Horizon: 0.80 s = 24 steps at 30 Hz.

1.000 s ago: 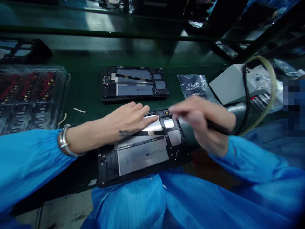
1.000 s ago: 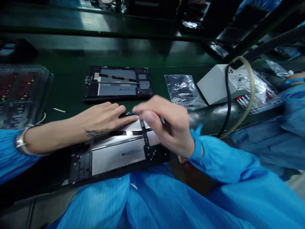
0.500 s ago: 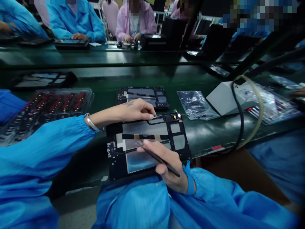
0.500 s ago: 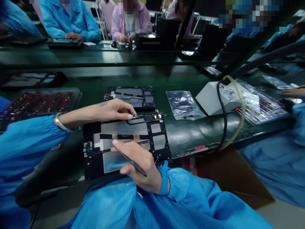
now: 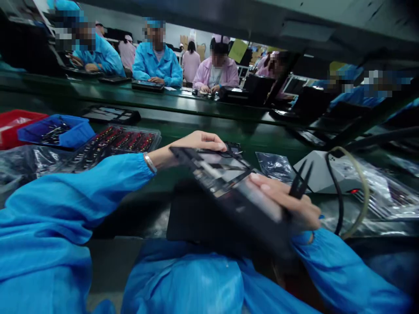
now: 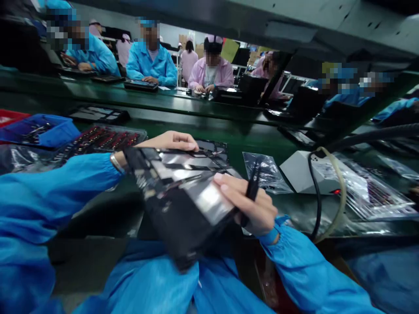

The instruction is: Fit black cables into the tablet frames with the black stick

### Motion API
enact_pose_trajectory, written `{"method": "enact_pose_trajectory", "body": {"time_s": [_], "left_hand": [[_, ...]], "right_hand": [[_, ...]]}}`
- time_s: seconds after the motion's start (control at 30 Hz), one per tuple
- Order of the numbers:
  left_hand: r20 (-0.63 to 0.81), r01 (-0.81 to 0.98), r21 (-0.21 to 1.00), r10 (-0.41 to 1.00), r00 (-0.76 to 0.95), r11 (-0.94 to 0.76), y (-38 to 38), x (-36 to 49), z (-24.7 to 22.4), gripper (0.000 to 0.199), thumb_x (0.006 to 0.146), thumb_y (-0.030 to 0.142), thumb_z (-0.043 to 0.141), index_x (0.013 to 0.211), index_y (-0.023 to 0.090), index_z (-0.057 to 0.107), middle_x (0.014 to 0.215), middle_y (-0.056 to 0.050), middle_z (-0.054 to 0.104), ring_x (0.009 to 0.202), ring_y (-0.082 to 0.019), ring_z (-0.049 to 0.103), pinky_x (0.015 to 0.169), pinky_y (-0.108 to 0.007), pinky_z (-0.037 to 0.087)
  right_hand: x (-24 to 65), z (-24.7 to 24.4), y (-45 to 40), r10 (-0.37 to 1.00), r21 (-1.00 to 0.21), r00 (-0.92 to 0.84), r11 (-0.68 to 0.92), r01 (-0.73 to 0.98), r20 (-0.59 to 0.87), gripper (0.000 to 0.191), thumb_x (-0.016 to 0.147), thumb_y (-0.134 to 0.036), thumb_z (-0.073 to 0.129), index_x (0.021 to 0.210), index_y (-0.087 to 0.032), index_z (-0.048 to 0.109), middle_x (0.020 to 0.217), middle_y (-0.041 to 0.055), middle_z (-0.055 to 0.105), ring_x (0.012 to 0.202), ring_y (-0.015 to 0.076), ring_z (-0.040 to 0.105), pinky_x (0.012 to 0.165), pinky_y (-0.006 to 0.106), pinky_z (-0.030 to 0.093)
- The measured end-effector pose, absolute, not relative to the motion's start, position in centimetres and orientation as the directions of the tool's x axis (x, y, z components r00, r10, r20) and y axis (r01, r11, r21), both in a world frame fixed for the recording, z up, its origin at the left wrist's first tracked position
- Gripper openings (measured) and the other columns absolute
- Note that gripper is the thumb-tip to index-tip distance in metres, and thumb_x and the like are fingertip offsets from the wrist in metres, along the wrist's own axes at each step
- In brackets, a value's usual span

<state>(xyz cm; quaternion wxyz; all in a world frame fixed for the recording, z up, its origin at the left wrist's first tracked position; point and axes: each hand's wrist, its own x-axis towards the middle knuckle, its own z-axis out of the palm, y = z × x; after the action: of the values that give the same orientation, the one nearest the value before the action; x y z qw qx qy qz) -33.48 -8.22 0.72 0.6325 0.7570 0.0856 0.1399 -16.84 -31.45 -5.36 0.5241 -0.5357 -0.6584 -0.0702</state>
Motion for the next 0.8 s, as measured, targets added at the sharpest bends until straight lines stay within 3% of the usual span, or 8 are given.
{"method": "enact_pose_trajectory", "body": {"time_s": [0.1,0.17,0.27,0.37,0.5,0.67,0.8], "left_hand": [[0.215,-0.205,0.976,0.356,0.909,-0.066,-10.1,-35.3,0.5,0.036,0.096,0.050,0.059,0.094,0.014,0.056,0.093,-0.011,0.076,0.082,-0.019,0.075,0.074,-0.028,0.060],[0.296,-0.266,0.955,0.365,0.883,-0.129,-11.3,-36.4,0.6,0.035,0.095,0.050,0.062,0.094,0.016,0.051,0.087,-0.009,0.077,0.076,-0.019,0.075,0.068,-0.027,0.062],[0.385,-0.265,0.908,0.398,0.833,-0.324,-12.4,-37.3,0.7,0.032,0.091,0.042,0.071,0.090,0.017,0.051,0.065,-0.001,0.070,0.052,-0.012,0.066,0.049,-0.017,0.053],[0.403,-0.230,0.895,0.469,0.786,-0.383,-12.8,-37.3,0.3,0.033,0.093,0.040,0.069,0.079,0.016,0.051,0.053,0.003,0.063,0.041,-0.008,0.056,0.039,-0.013,0.042],[0.318,-0.239,0.947,0.499,0.806,-0.216,-12.7,-36.8,-1.2,0.037,0.097,0.041,0.062,0.074,0.015,0.049,0.054,0.001,0.064,0.039,-0.007,0.056,0.037,-0.011,0.039],[0.086,-0.133,0.990,0.537,0.839,0.049,-12.0,-36.5,-2.9,0.037,0.103,0.036,0.051,0.072,0.016,0.046,0.055,0.001,0.064,0.039,-0.006,0.055,0.038,-0.011,0.037],[-0.038,-0.050,0.988,0.545,0.838,0.146,-11.3,-36.2,-4.0,0.039,0.104,0.036,0.050,0.070,0.016,0.046,0.055,0.002,0.062,0.039,-0.004,0.053,0.039,-0.010,0.036]], "right_hand": [[-17.9,-4.4,-30.2,0.275,-0.571,0.502,0.337,0.749,0.820,0.013,0.080,-0.034,0.075,0.091,-0.028,0.074,0.082,0.0051,0.078,0.082,0.0308,0.076,0.083,0.050,0.063],[-18.8,-3.5,-29.4,0.209,-0.689,0.664,0.351,0.634,0.718,0.013,0.079,-0.032,0.076,0.091,-0.028,0.075,0.085,0.0042,0.077,0.089,0.0302,0.075,0.093,0.050,0.059],[-19.5,-2.3,-28.9,0.370,-0.812,0.737,0.401,0.423,0.566,0.020,0.082,-0.031,0.073,0.102,-0.028,0.075,0.109,0.0032,0.076,0.115,0.0278,0.068,0.112,0.048,0.048],[-19.4,-1.9,-29.4,0.506,-0.901,0.768,0.379,0.211,0.392,0.024,0.080,-0.029,0.077,0.104,-0.029,0.075,0.119,0.0011,0.073,0.124,0.0251,0.064,0.120,0.045,0.040],[-19.0,-2.1,-29.9,0.657,-0.954,0.732,0.298,-0.031,0.181,0.030,0.081,-0.029,0.079,0.110,-0.029,0.074,0.127,0.0005,0.071,0.132,0.0232,0.058,0.124,0.043,0.035],[-18.8,-2.9,-29.5,0.782,-0.961,0.623,0.185,-0.207,0.016,0.034,0.087,-0.029,0.071,0.121,-0.032,0.071,0.135,-0.0017,0.067,0.132,0.0224,0.059,0.115,0.039,0.049],[-18.2,-3.6,-29.2,0.820,-0.951,0.562,0.077,-0.299,-0.110,0.035,0.090,-0.030,0.069,0.125,-0.034,0.068,0.132,-0.0031,0.069,0.125,0.0222,0.065,0.110,0.041,0.054]]}}
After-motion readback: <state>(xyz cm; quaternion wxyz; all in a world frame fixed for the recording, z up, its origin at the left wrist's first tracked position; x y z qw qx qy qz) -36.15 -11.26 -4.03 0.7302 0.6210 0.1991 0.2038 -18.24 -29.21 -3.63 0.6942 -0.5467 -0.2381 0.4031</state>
